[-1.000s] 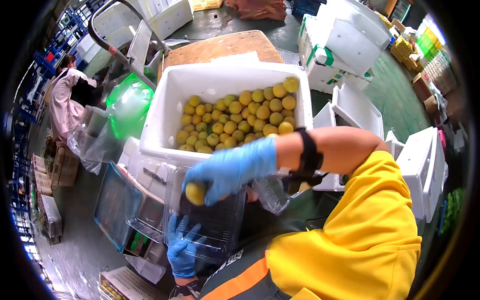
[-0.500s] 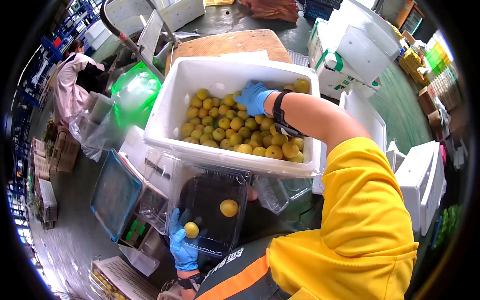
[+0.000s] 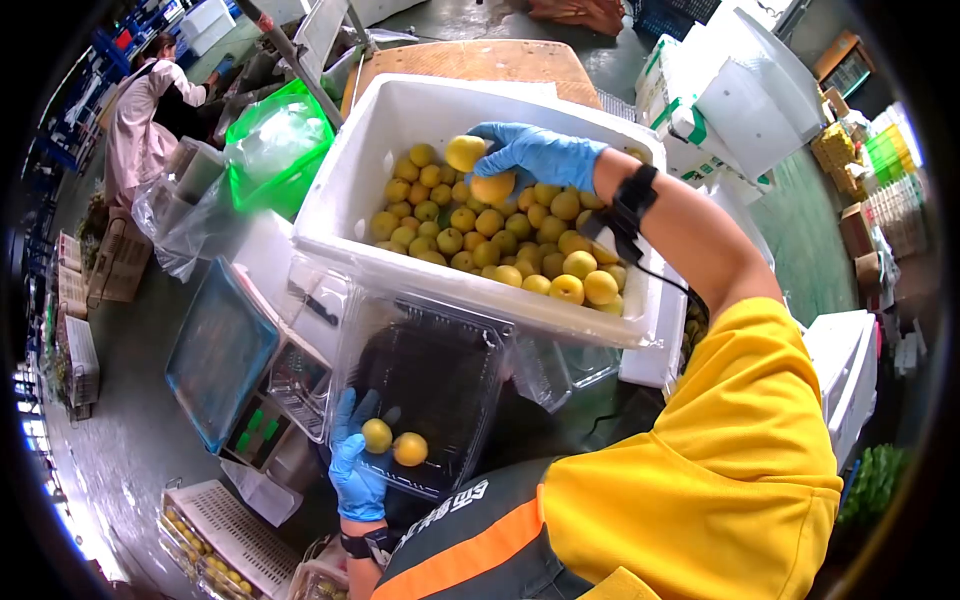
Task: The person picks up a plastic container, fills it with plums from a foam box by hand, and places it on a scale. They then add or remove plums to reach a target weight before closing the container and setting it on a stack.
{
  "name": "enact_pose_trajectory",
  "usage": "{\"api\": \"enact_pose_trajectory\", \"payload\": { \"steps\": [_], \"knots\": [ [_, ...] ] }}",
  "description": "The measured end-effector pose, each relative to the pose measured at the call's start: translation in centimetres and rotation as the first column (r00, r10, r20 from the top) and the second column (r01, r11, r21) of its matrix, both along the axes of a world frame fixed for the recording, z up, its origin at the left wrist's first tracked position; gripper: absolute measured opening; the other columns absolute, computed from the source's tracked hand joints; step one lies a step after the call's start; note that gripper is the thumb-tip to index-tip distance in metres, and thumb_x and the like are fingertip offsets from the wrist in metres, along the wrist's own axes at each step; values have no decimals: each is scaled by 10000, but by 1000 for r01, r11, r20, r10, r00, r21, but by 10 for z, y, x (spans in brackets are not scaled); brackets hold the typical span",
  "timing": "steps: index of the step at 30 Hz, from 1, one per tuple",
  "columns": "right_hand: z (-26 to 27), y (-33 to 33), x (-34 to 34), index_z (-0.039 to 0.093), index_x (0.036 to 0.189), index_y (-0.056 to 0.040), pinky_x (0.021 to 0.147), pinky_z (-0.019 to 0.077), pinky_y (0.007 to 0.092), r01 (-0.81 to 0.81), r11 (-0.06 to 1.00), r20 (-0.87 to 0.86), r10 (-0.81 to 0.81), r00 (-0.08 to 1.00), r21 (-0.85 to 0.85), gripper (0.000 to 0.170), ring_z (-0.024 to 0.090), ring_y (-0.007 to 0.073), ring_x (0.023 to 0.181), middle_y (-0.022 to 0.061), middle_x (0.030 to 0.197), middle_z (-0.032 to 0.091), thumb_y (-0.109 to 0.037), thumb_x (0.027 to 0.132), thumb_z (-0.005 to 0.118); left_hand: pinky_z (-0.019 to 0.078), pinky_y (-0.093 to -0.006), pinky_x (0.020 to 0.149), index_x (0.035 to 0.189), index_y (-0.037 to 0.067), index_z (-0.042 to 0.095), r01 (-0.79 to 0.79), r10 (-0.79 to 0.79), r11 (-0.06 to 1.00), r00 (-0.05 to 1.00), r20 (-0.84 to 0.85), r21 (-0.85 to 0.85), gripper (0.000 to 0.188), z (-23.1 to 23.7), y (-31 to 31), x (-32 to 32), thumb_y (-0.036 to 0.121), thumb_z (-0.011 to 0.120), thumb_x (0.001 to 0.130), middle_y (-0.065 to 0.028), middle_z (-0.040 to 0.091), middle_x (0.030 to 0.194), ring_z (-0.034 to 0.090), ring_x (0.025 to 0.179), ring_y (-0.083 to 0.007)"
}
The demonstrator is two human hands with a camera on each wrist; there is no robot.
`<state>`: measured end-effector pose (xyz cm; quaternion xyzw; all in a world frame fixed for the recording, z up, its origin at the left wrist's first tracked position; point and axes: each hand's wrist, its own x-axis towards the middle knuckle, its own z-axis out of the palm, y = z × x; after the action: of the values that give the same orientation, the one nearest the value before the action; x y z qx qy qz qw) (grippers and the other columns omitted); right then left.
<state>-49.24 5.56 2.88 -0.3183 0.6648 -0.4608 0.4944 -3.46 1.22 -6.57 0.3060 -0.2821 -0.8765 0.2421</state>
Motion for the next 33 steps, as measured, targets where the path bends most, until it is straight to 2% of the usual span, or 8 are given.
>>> {"api": "enact_pose_trajectory", "payload": {
  "steps": [4, 10, 15, 20, 22, 27, 30, 33],
  "knots": [
    [7, 18, 35, 399, 1462, -29, 930, 560, 438, -85, 948, 639, 272, 719, -308, 625, 680, 355, 1009, 234, 1104, 674, -218, 918, 641, 455, -518, 1053, 1505, 50, 360, -1, 1, 1000, 1000, -31, 6, 726, 2, 0, -3, 120, 587, 819, -206, 463, 1449, 553, 1232, -414],
    [20, 23, 116, 396, 1443, -83, 545, 591, 329, -216, 929, 730, 370, 575, -301, 733, 708, 276, 707, 239, 993, 670, -519, 900, 623, 457, -539, 1045, 1523, 42, 314, -9, 10, 999, 1000, -21, 40, 763, 8, 3, -3, 124, 592, 817, -209, 398, 1484, 529, 1254, -419],
    [19, 22, 154, 518, 1331, -50, 539, 531, 254, -236, 959, 838, 254, 483, -155, 613, 653, 172, 703, 106, 892, 638, -513, 938, 599, 476, -514, 1030, 1525, 42, 310, 13, -13, 1000, 1000, -10, -10, 773, 5, 3, 1, 148, 584, 810, -216, 388, 1488, 522, 1265, -420],
    [23, 17, 185, 529, 1200, -84, 719, 547, 345, -440, 898, 208, 433, 877, -13, 312, 671, 248, 822, 116, 929, 656, -330, 1009, 532, 461, -519, 1036, 1516, 50, 326, 15, -15, 1000, 1000, -3, -1, 761, 9, 6, 0, 169, 596, 815, -207, 423, 1477, 517, 1265, -411],
    [17, 17, 193, 524, 1227, -89, 783, 544, 396, -641, 767, -308, 606, 734, -18, 304, 669, 350, 866, 145, 993, 667, -293, 1003, 540, 437, -506, 1066, 1502, 34, 344, 13, -14, 1000, 1000, -19, -26, 743, 7, 6, -4, 162, 585, 811, -218, 433, 1467, 499, 1289, -398],
    [17, 24, 191, 515, 1337, -110, 955, 487, 428, -776, 630, -704, 539, 462, -27, 507, 596, 357, 1128, 217, 1262, 559, -142, 851, 659, 403, -500, 1109, 1485, 10, 367, -15, 13, 996, 1000, -25, -85, 717, 5, 5, -6, 127, 565, 807, -224, 454, 1451, 477, 1317, -380],
    [29, -9, 125, 560, 1285, -87, 812, 562, 408, -522, 803, -652, 236, 720, -286, 460, 665, 376, 916, 212, 1015, 666, -54, 832, 633, 402, -485, 1114, 1486, 23, 377, -14, 13, 998, 1000, -11, -68, 714, 6, 7, 0, 136, 567, 807, -217, 441, 1462, 465, 1332, -348],
    [-23, -18, 5, 570, 1287, -61, 889, 544, 421, -435, 868, -894, 372, 248, 241, 559, 653, 373, 1015, 201, 1107, 665, -121, 751, 717, 412, -485, 1105, 1495, 31, 365, 8, -9, 999, 1000, -21, -39, 730, 1, 5, 0, 158, 579, 809, -215, 414, 1478, 460, 1327, -353]
  ]
}}
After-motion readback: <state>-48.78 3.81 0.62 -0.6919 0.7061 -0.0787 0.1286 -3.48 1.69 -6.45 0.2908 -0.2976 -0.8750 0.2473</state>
